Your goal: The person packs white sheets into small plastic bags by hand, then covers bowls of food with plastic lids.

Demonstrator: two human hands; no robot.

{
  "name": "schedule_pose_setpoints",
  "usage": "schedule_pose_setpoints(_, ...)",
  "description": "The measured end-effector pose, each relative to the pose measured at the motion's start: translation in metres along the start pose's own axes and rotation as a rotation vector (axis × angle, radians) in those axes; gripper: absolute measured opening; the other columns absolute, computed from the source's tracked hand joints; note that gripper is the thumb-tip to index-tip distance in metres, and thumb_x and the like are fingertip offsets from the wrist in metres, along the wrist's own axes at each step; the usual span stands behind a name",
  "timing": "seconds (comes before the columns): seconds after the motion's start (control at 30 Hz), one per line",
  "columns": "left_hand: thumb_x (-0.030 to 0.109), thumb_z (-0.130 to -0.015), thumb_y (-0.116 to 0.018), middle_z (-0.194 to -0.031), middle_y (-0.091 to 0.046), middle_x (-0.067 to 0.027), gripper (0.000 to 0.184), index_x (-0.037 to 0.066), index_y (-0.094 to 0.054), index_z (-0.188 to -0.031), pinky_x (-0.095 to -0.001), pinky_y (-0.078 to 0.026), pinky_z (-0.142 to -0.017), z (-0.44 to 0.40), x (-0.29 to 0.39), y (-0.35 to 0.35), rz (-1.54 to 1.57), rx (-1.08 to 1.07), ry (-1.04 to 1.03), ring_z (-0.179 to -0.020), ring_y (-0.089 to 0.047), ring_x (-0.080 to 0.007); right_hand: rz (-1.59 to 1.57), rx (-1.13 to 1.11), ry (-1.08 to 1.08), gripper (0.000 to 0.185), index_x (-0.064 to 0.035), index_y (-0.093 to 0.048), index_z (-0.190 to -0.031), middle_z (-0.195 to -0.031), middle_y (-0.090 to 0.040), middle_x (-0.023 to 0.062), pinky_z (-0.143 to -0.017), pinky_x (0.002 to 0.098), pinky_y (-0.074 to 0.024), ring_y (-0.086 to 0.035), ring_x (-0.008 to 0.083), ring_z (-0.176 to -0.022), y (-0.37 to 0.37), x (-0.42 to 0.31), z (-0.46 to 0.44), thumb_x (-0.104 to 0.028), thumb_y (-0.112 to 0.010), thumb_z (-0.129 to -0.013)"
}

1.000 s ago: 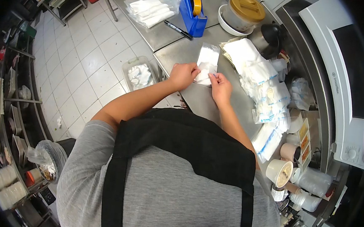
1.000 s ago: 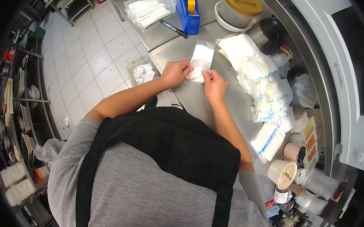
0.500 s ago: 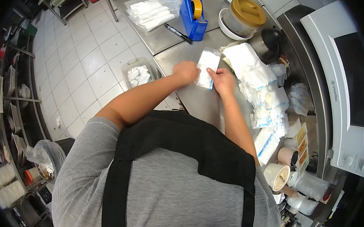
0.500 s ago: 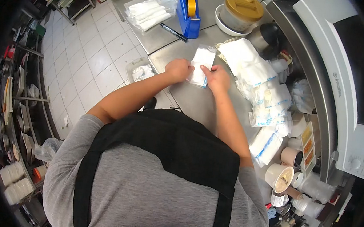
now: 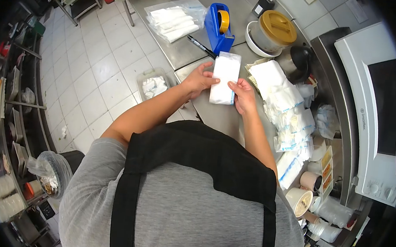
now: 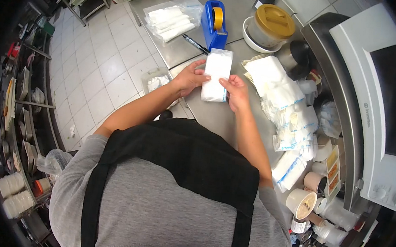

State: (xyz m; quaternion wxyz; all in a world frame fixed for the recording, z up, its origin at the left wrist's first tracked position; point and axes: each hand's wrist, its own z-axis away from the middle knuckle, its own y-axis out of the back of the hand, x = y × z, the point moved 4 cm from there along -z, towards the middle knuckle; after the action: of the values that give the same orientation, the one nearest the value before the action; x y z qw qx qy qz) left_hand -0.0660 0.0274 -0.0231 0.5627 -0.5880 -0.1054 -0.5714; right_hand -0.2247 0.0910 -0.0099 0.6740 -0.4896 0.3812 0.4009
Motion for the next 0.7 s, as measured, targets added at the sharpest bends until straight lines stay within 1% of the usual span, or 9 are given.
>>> schedule_pose_setpoints(0.1, 0.000, -0.079, -0.067, -0.099, -0.062, -0.0081, 0.059, 0.001, -0.038, -0.131, -0.0306, -0.050, -0.077, -0.004, 0.013, 0.006, 0.000, -0.086, -0.006, -0.088, -0.061, -0.0146, -0.033, -0.024, -0.021, 0.013, -0.0074, -0.058, -0.091, -0.082, -0.065, 0.0016, -0.065, 0.0215, -0.0466, -0.060, 0.0076, -0.071, -0.016, -0.006, -0.005, -0.012, -0.068, -0.083)
schedule_pose_setpoints(0.2, 0.000, -0.081, -0.065, -0.107, -0.062, -0.0066, 0.047, 0.004, -0.048, -0.124, -0.0343, -0.050, -0.083, -0.003, 0.026, 0.014, -0.040, -0.086, 0.026, -0.096, -0.060, -0.0152, -0.051, -0.032, 0.021, 0.013, -0.0078, -0.059, -0.091, -0.083, -0.065, 0.0007, -0.064, 0.0215, -0.0452, -0.058, 0.0070, -0.073, -0.028, -0.006, -0.019, -0.016, -0.067, -0.085)
schedule_pose_setpoints(0.23, 0.001, -0.081, -0.066, -0.106, -0.062, -0.0061, 0.044, 0.004, -0.049, -0.122, -0.0331, -0.050, -0.081, -0.005, 0.030, 0.019, -0.052, -0.065, 0.022, -0.096, -0.060, -0.0148, -0.049, -0.035, 0.045, 0.014, -0.0079, -0.059, -0.091, -0.083, -0.065, 0.0004, -0.064, 0.0214, -0.0447, -0.058, 0.0068, -0.073, -0.030, -0.006, -0.025, -0.017, -0.067, -0.085)
schedule_pose_setpoints(0.33, 0.004, -0.082, -0.066, -0.105, -0.063, -0.0043, 0.038, 0.005, -0.053, -0.118, -0.0298, -0.049, -0.077, -0.008, 0.044, 0.030, -0.087, -0.011, 0.003, -0.094, -0.060, -0.0135, 0.061, 0.034, -0.039, 0.014, -0.0085, -0.060, -0.089, -0.082, -0.064, -0.0006, -0.061, 0.0205, -0.0427, -0.057, 0.0065, -0.072, -0.042, -0.014, -0.033, -0.020, -0.065, -0.086)
schedule_pose_setpoints(0.43, 0.009, -0.082, -0.067, -0.103, -0.063, -0.0028, 0.034, 0.006, -0.055, -0.115, -0.0277, -0.047, -0.073, -0.006, 0.066, 0.044, -0.127, 0.025, -0.043, -0.091, -0.060, -0.0120, 0.276, 0.160, 0.105, 0.014, -0.0091, -0.060, -0.088, -0.080, -0.063, -0.0014, -0.061, 0.0207, -0.0423, -0.056, 0.0069, -0.070, -0.035, -0.046, -0.061, -0.022, -0.062, -0.088)
schedule_pose_setpoints(0.47, 0.010, -0.083, -0.067, -0.103, -0.063, -0.0025, 0.034, 0.006, -0.056, -0.114, -0.0276, -0.047, -0.073, -0.005, 0.074, 0.051, -0.147, 0.029, -0.063, -0.090, -0.059, -0.0116, 0.324, 0.222, 0.198, 0.018, -0.0074, -0.060, -0.089, -0.077, -0.062, -0.0012, -0.057, 0.0213, -0.0414, -0.054, 0.0068, -0.068, -0.034, -0.061, -0.072, -0.025, -0.062, -0.087)
schedule_pose_setpoints(0.53, 0.012, -0.083, -0.068, -0.102, -0.064, -0.0021, 0.033, 0.006, -0.056, -0.113, -0.0276, -0.046, -0.072, -0.005, 0.089, 0.058, -0.171, 0.045, -0.099, -0.088, -0.059, -0.0110, 0.503, 0.416, 0.265, 0.023, -0.0070, -0.062, -0.087, -0.073, -0.058, -0.0014, -0.052, 0.0229, -0.0396, -0.051, 0.0068, -0.063, -0.037, -0.088, -0.093, -0.030, -0.064, -0.085)
schedule_pose_setpoints(0.63, 0.015, -0.082, -0.069, -0.100, -0.064, -0.0018, 0.034, 0.006, -0.056, -0.112, -0.0282, -0.045, -0.071, -0.004, 0.107, 0.060, -0.178, 0.083, -0.136, -0.086, -0.059, -0.0109, 0.796, 0.395, 0.002, 0.026, -0.0075, -0.064, -0.085, -0.069, -0.054, -0.0020, -0.047, 0.0239, -0.0371, -0.047, 0.0071, -0.059, -0.050, -0.104, -0.122, -0.033, -0.065, -0.084)
schedule_pose_setpoints(0.7, 0.010, -0.082, -0.067, -0.095, -0.065, -0.0038, 0.031, 0.003, -0.057, -0.110, -0.0281, -0.049, -0.067, -0.007, 0.113, 0.063, -0.172, 0.117, -0.149, -0.080, -0.062, -0.0119, 0.799, 0.334, -0.140, 0.026, -0.0081, -0.064, -0.082, -0.067, -0.053, -0.0023, -0.047, 0.0249, -0.0366, -0.045, 0.0085, -0.056, -0.051, -0.104, -0.141, -0.034, -0.065, -0.084)
